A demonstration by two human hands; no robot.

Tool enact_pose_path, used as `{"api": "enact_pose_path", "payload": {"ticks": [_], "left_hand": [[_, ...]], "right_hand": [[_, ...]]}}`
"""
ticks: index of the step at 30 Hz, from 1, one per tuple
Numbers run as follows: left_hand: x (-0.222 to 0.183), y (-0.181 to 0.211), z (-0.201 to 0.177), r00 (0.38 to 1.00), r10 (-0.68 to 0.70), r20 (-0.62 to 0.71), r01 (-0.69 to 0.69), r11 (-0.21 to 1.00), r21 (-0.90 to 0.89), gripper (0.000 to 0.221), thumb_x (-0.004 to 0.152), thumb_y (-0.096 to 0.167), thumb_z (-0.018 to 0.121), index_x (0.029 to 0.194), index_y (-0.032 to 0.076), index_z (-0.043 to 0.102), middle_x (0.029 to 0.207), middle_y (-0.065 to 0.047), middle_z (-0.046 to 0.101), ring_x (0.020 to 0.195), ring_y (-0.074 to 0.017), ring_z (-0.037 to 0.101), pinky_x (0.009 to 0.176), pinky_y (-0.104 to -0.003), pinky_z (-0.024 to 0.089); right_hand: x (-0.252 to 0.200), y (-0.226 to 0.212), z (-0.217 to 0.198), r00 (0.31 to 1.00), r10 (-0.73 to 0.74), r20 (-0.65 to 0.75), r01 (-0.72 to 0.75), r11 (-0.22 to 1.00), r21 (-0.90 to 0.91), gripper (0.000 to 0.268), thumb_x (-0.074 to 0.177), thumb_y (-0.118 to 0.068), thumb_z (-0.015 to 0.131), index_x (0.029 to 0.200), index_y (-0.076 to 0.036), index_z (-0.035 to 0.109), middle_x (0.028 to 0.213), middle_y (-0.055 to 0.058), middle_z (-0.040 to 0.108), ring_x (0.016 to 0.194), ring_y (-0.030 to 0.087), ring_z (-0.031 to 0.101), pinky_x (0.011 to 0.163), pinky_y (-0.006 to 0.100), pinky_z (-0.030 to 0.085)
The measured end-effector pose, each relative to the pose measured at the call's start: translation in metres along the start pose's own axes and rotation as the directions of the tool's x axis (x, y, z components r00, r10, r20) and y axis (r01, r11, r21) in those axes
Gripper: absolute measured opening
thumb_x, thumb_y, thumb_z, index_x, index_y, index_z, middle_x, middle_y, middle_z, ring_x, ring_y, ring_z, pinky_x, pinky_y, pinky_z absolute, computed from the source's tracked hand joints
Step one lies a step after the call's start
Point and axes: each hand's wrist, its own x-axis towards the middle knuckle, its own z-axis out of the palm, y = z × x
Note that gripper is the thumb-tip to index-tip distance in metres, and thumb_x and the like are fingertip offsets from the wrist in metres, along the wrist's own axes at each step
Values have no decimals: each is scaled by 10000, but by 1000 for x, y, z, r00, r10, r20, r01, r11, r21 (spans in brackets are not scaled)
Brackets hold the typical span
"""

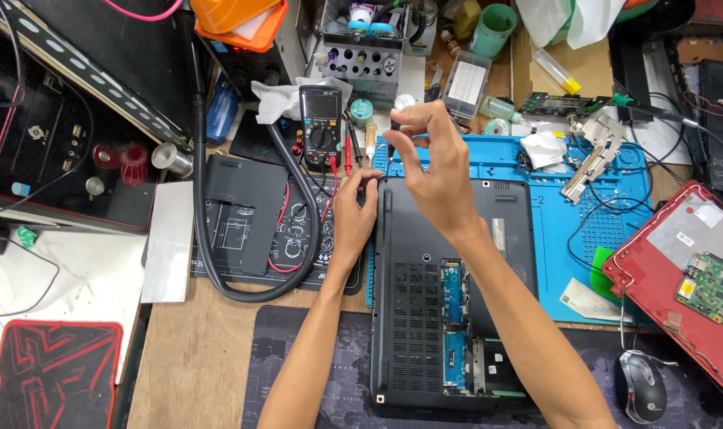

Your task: Disassembling a laptop by removing screws and internal components like the optical drive and battery

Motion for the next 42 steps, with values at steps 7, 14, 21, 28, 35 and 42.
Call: {"api": "enact_pose_path", "payload": {"ticks": [7,14,21,28,35,42], "left_hand": [[0,-1,-1,997,-66,-41,62,993,-97,206,1028,100,523,1096,142,713,977,-80,757,936,-207,678,880,-352,537],[3,-7,-2,984,-141,-109,106,955,-276,213,1020,52,499,1078,83,701,970,-110,766,897,-153,670,859,-346,542],[3,-7,-1,975,-160,-154,107,946,-308,213,1003,25,513,1051,89,711,939,-105,773,836,-135,675,825,-310,541],[3,-12,0,976,-164,-144,117,950,-289,208,999,32,524,1044,89,719,939,-103,785,839,-146,711,833,-306,555],[4,-16,0,982,-123,-144,80,958,-275,200,1005,59,528,1050,103,718,936,-95,785,853,-168,726,839,-329,562],[2,-7,-4,985,-146,-95,99,919,-383,227,1055,227,480,1061,86,657,978,-73,704,986,-169,701,909,-286,527]], "right_hand": [[0,-7,0,999,-16,31,17,1000,-24,167,1015,-7,678,1163,-9,599,941,155,657,855,269,734,759,351,636],[6,-14,0,996,-86,24,88,991,-101,177,1019,13,683,1171,3,592,932,176,675,836,289,734,753,376,642],[19,-18,16,936,-323,-140,298,939,-169,201,965,48,785,1059,-21,622,1030,128,759,877,255,763,769,328,615],[39,5,51,870,-489,-70,468,861,-198,169,941,91,776,1010,-14,663,1074,153,768,853,291,763,676,358,622],[45,38,77,822,-564,83,556,763,-330,190,927,105,737,1020,-53,687,1082,131,736,898,293,749,692,343,624],[60,45,86,818,-540,197,569,709,-418,168,976,99,743,1080,20,637,1129,148,693,916,305,582,712,383,567]]}}
